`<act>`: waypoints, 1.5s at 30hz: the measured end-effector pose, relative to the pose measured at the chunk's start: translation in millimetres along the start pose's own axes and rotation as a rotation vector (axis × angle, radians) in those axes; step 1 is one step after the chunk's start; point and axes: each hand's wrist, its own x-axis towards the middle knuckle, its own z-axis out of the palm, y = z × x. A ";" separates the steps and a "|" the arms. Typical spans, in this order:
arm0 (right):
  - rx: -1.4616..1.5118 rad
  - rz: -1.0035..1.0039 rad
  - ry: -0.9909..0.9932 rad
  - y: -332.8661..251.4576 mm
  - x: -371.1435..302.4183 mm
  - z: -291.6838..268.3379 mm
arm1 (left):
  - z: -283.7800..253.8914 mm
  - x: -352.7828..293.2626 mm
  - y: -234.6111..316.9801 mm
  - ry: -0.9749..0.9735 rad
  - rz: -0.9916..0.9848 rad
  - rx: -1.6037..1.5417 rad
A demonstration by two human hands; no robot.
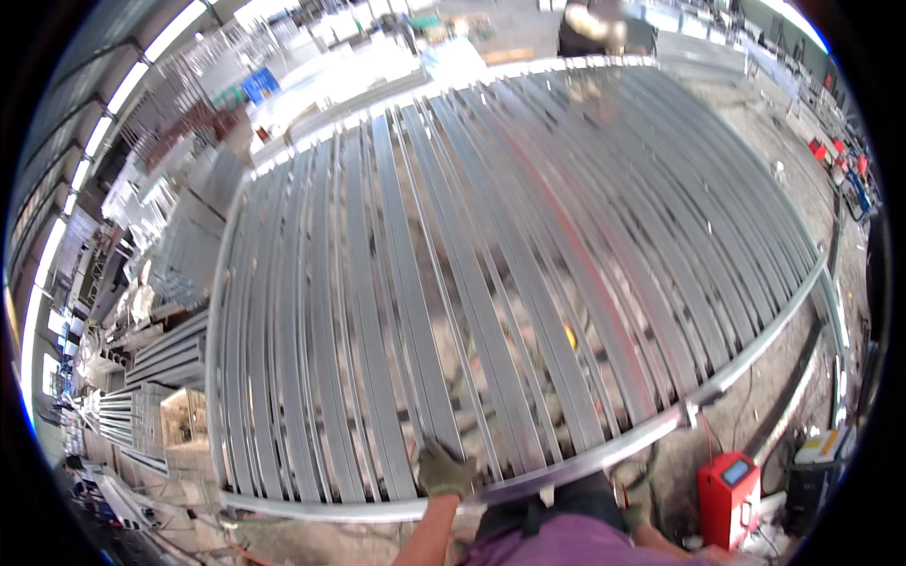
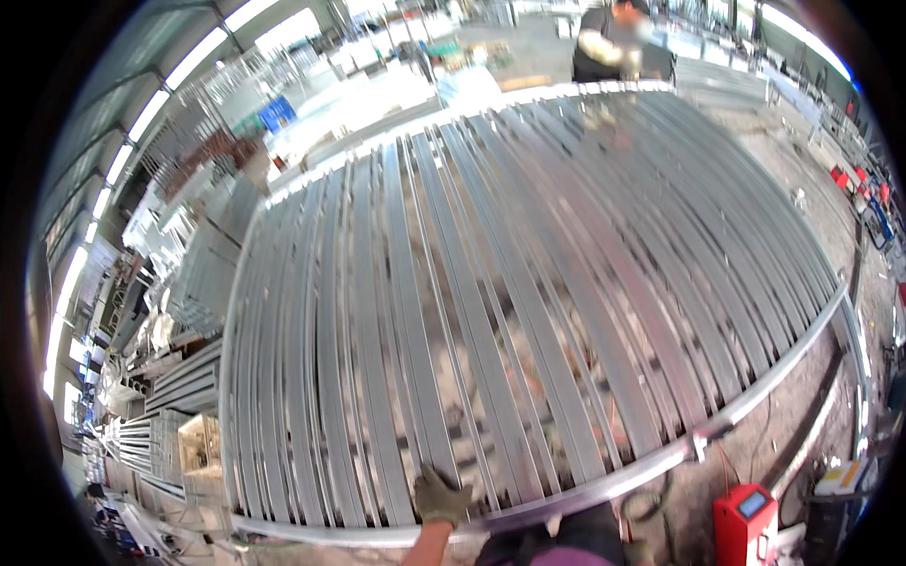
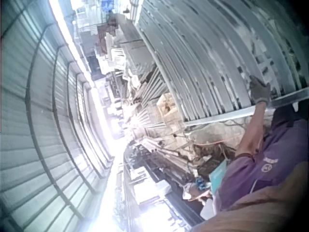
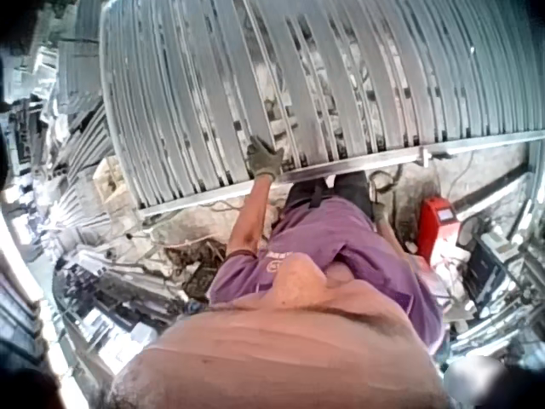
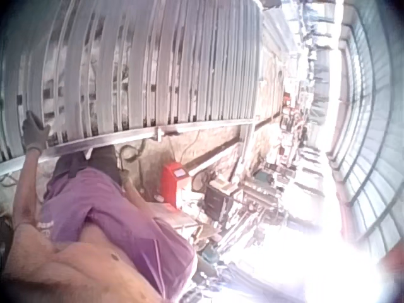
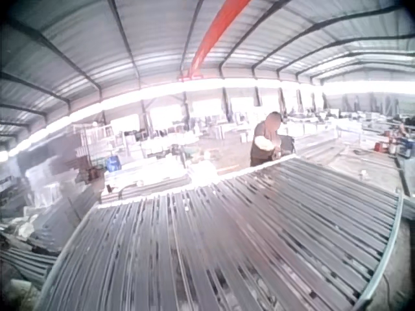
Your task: The person aligns and positions long metal bars onto a large metal frame structure in a workshop. They repeatedly adjust the bars with gloved hands to fit them into place along the frame's edge.
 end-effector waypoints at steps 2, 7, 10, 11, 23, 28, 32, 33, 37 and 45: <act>-0.245 -0.171 -0.020 7.6 -1.9 7.5 | 10.9 1.0 -20.6 0.020 -0.033 0.015; 0.473 0.299 0.034 -36.8 -59.5 -49.1 | 23.7 5.6 -12.1 0.011 -0.007 0.177; 0.555 0.306 0.039 -49.1 -73.3 -67.8 | 17.2 6.8 -5.0 -0.024 -0.020 0.198; 0.556 0.303 0.037 -45.8 -72.9 -64.5 | 15.6 6.3 -1.8 -0.048 -0.033 0.202; 0.521 0.284 0.019 -47.2 -65.0 -60.7 | 20.5 6.8 8.1 -0.077 -0.040 0.188; 0.541 0.287 0.039 -42.2 -62.5 -53.5 | 30.9 13.6 2.0 -0.056 -0.021 0.148; 0.520 0.307 0.029 -44.2 -68.0 -50.2 | 32.6 20.5 -9.6 -0.014 0.019 0.043; 0.528 0.293 0.032 -49.4 -72.7 -58.9 | 28.4 22.7 -9.4 -0.027 0.012 0.033; 0.420 0.252 0.041 -45.3 -62.0 -32.4 | 44.6 39.1 -28.5 0.170 0.181 -0.107; 0.571 0.393 -0.113 -65.6 -86.3 -82.7 | 48.6 30.0 -36.4 0.191 0.257 -0.218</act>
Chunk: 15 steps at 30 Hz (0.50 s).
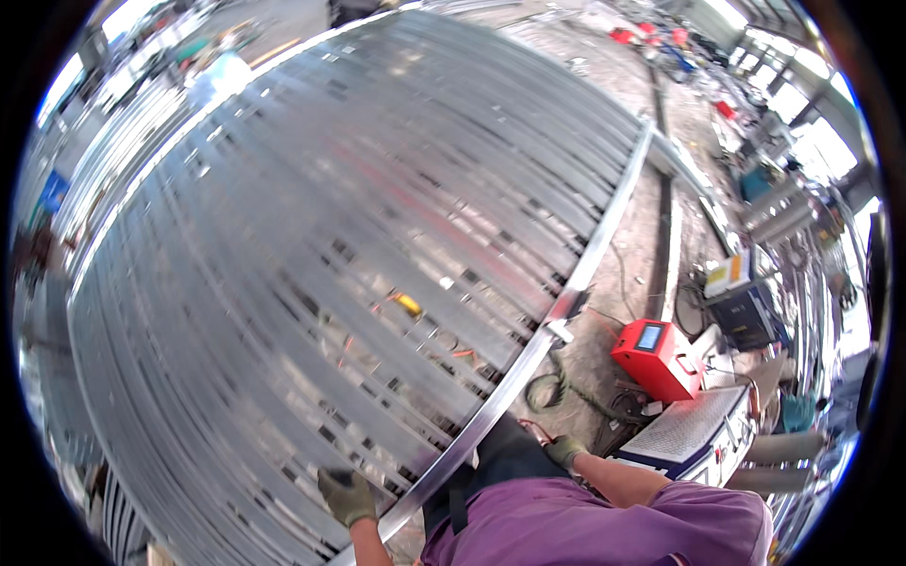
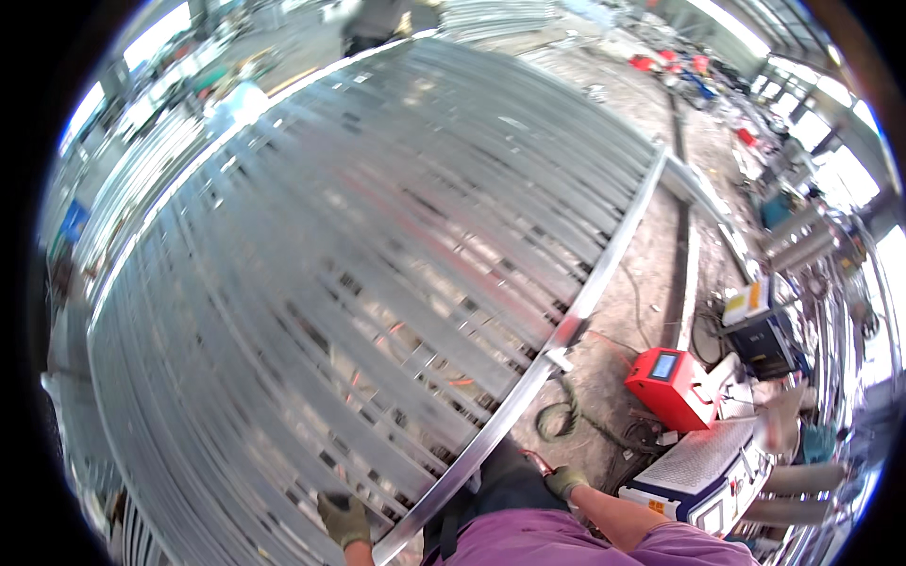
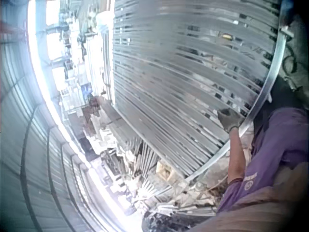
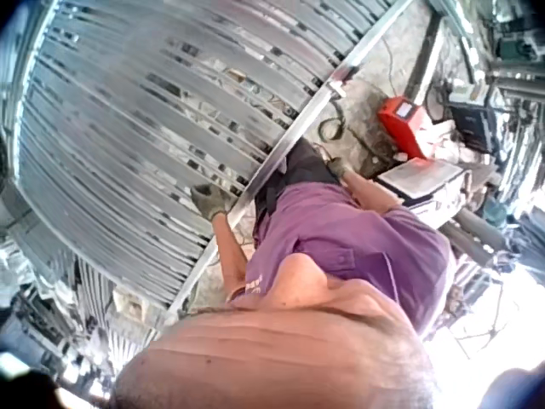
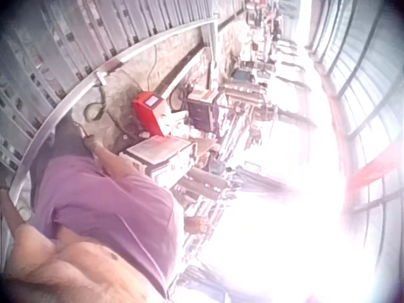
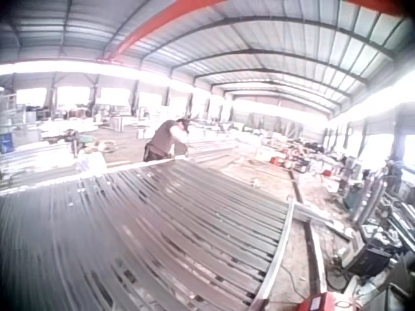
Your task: The person aligns and positions long metal bars onto a large metal frame structure in a workshop. They repeatedly adjust the bars with gloved hands to fit them into place along the frame's edge.
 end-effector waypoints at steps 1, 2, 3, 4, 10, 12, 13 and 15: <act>0.011 0.010 -0.011 -1.8 -5.3 -8.5 | 2.5 0.3 -4.0 -0.011 -0.035 0.023; 0.027 0.034 0.008 5.5 -3.6 -10.3 | 2.4 0.2 -0.8 -0.045 -0.048 0.048; 0.041 0.061 0.021 16.1 -1.6 -4.8 | -1.3 1.2 6.8 -0.080 -0.062 0.080; 0.045 0.074 0.026 18.0 -1.4 -2.7 | -11.4 1.1 20.6 -0.130 -0.127 0.060; 0.165 0.202 0.023 43.9 -21.9 -2.9 | -9.5 2.8 7.5 -0.121 -0.009 -0.002; 0.203 0.214 0.004 52.0 -28.1 -2.3 | -14.4 -0.6 8.3 -0.084 0.041 -0.004; 0.224 0.222 -0.006 53.3 -34.3 -1.6 | -13.6 3.1 6.1 -0.085 0.051 0.004; 0.223 0.250 -0.018 56.0 -40.3 -1.5 | -9.1 6.8 -2.2 -0.094 0.069 0.016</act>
